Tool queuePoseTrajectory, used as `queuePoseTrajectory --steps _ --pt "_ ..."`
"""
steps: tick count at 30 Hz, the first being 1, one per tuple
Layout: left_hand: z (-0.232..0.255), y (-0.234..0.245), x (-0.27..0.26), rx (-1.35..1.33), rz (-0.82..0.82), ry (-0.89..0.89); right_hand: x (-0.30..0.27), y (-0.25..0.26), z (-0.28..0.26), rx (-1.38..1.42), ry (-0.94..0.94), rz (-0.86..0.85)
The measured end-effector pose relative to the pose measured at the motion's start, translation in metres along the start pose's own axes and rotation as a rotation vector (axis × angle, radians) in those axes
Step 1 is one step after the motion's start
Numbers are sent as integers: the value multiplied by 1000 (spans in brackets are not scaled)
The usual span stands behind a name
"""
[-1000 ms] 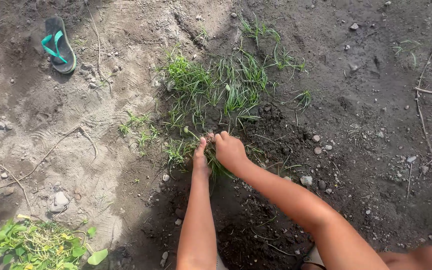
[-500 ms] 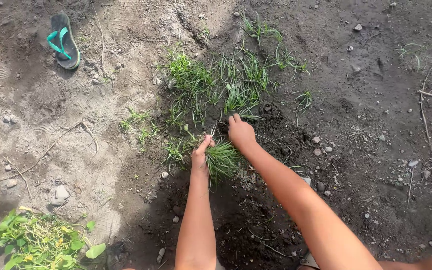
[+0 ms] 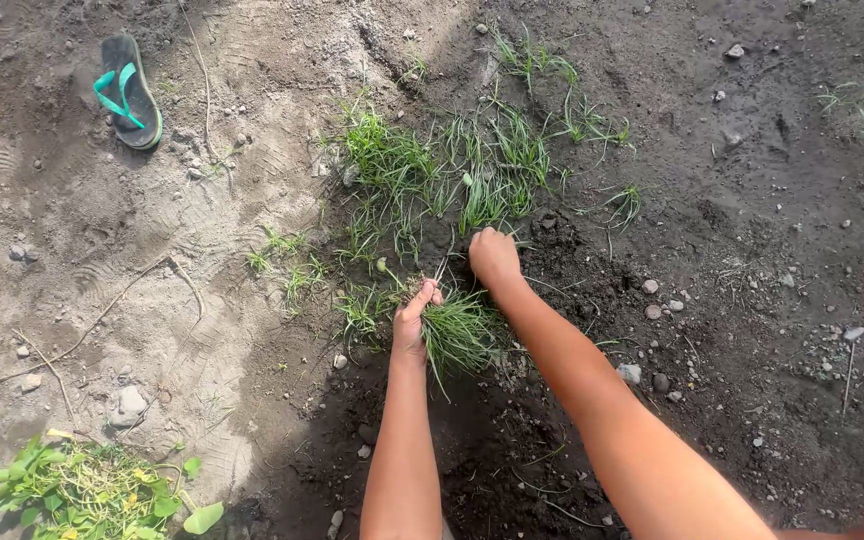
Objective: Pulling weeds and replanting them in soil and a flower pot.
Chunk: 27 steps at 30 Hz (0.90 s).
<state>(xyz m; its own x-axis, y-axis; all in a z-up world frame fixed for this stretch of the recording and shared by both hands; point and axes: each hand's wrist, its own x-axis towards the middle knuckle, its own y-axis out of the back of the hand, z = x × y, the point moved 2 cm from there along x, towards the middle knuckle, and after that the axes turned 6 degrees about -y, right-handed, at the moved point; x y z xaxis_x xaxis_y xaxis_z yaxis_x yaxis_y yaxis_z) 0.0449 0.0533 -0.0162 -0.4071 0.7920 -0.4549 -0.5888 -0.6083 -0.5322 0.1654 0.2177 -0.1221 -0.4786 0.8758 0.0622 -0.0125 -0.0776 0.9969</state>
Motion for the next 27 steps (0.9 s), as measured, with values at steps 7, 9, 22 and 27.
queuePoseTrajectory --steps 7,9,22,27 --pt "6 -6 -5 94 75 -5 -9 25 4 107 65 -16" --pt "0 0 -1 109 93 6 -22 51 0 149 50 -20" --pt "-16 11 18 39 120 57 -70 198 -36 815 150 -2" --pt "-6 7 13 99 221 74 -21 131 -18 638 23 -2"
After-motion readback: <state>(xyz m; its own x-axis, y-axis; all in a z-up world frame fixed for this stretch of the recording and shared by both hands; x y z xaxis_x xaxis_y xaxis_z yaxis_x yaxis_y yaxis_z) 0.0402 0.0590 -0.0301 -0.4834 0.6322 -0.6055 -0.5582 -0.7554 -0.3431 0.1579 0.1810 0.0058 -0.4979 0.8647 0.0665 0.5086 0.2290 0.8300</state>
